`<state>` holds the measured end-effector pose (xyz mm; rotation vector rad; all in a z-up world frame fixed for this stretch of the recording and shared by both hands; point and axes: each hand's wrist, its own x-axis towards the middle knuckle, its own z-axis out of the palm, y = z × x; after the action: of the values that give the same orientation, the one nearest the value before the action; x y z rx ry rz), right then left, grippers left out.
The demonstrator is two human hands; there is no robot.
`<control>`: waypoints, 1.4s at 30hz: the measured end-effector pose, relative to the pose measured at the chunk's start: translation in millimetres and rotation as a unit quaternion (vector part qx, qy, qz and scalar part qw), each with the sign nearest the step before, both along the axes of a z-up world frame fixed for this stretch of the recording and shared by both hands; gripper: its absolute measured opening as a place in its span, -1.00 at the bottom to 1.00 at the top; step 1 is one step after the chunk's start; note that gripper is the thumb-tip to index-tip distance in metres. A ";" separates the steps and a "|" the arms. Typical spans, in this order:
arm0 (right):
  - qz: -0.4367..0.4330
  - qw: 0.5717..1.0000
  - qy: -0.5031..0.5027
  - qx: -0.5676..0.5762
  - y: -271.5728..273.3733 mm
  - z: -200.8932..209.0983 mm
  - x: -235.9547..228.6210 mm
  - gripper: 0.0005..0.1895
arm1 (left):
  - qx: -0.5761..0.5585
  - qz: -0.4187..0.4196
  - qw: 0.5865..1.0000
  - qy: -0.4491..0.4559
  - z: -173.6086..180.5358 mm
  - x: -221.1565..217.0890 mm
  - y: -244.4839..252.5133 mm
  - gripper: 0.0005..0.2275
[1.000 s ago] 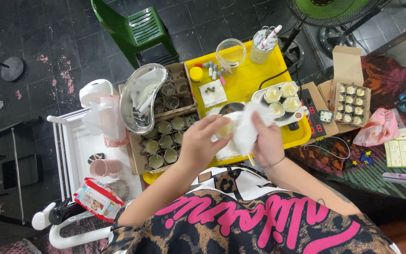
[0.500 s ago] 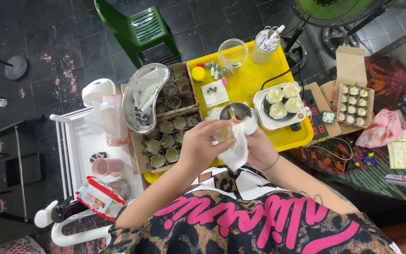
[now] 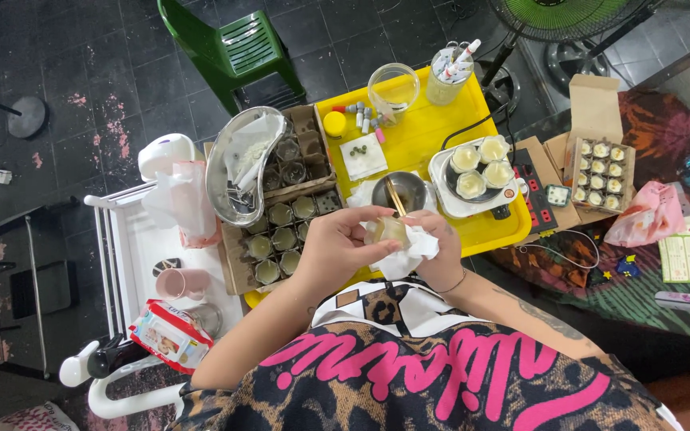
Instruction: Cleaning and preparing glass jars for candle making using paper towels and tongs.
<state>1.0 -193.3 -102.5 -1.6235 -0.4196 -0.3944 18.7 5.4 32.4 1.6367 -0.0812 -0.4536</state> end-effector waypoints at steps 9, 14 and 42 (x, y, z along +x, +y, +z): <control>-0.049 0.964 0.233 0.116 -2.1 -4.8 11.5 -0.74 | -0.087 0.005 0.996 0.019 -15.0 1.8 7.8 -0.60; 0.116 0.829 0.363 0.409 -5.4 4.5 5.5 -0.71 | -0.051 0.017 0.998 -0.038 -10.4 0.9 4.4 -0.61; 0.309 0.687 0.386 0.533 -51.9 -1.3 -1.0 -0.67 | 0.221 0.100 0.884 -0.401 5.6 -1.0 13.1 -0.67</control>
<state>0.0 -245.2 -103.7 -0.3121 -0.0067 0.5271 17.7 18.5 38.0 2.1679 -0.4483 0.4263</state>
